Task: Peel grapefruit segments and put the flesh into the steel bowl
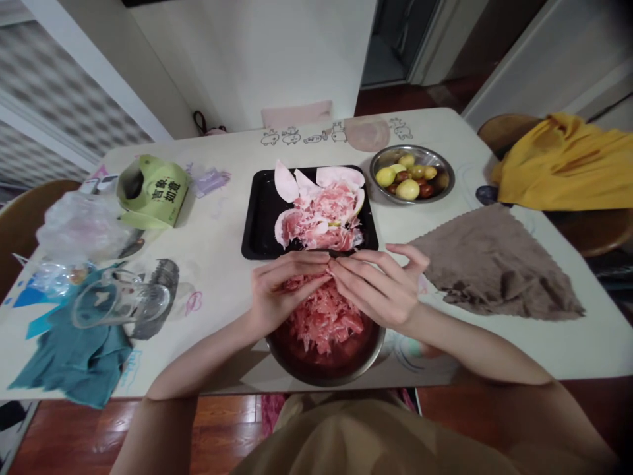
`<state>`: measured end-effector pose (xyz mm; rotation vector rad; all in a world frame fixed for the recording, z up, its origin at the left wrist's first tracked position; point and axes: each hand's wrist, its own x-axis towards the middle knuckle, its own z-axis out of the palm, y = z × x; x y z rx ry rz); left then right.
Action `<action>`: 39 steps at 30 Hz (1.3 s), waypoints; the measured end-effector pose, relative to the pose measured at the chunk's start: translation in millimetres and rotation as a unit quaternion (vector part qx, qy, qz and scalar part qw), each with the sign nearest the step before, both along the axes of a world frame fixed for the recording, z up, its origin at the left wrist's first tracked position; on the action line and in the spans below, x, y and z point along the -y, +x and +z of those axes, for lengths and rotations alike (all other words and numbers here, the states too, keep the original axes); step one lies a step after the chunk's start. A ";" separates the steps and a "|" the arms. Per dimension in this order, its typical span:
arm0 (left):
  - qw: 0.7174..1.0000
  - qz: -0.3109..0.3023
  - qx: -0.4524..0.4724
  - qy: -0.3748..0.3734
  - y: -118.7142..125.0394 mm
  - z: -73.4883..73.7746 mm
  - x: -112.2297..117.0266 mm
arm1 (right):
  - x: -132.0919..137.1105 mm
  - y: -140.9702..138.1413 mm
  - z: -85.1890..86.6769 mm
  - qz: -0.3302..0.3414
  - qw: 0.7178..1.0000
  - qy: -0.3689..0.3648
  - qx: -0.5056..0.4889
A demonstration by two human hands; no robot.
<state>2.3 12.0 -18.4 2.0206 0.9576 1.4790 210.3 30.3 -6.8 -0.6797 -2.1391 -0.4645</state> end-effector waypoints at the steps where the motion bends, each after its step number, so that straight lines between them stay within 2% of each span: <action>1: 1.000 -0.005 0.003 0.005 0.6 0.0 0.5 | 0.0 0.1 -0.6 0.006 1.000 -0.006 -0.010; 8: 0.998 -0.027 0.035 0.040 2.7 -1.0 1.4 | -1.0 -2.7 -0.7 0.035 0.981 -0.141 -0.129; 11: 0.998 -0.019 0.049 0.038 1.0 -0.2 0.5 | -2.0 -3.4 1.5 0.035 0.982 -0.123 -0.138; 17: 0.999 0.008 0.046 0.025 -2.0 1.7 0.1 | -3.1 -1.8 -0.8 -0.009 0.997 -0.029 -0.072; 26: 0.998 0.004 -0.028 0.053 0.9 0.0 0.7 | 0.9 2.3 -3.0 0.001 0.997 -0.037 -0.064; 29: 0.998 0.010 -0.022 0.058 0.6 1.5 0.6 | 0.6 2.5 0.1 0.019 0.994 -0.063 -0.087; 34: 0.998 0.031 -0.034 0.052 1.1 1.5 1.4 | 0.0 -3.5 3.2 0.045 0.969 -0.174 -0.169; 39: 0.998 0.007 -0.042 0.038 1.0 -0.8 0.7 | -1.7 -7.6 -1.2 0.056 0.962 -0.195 -0.185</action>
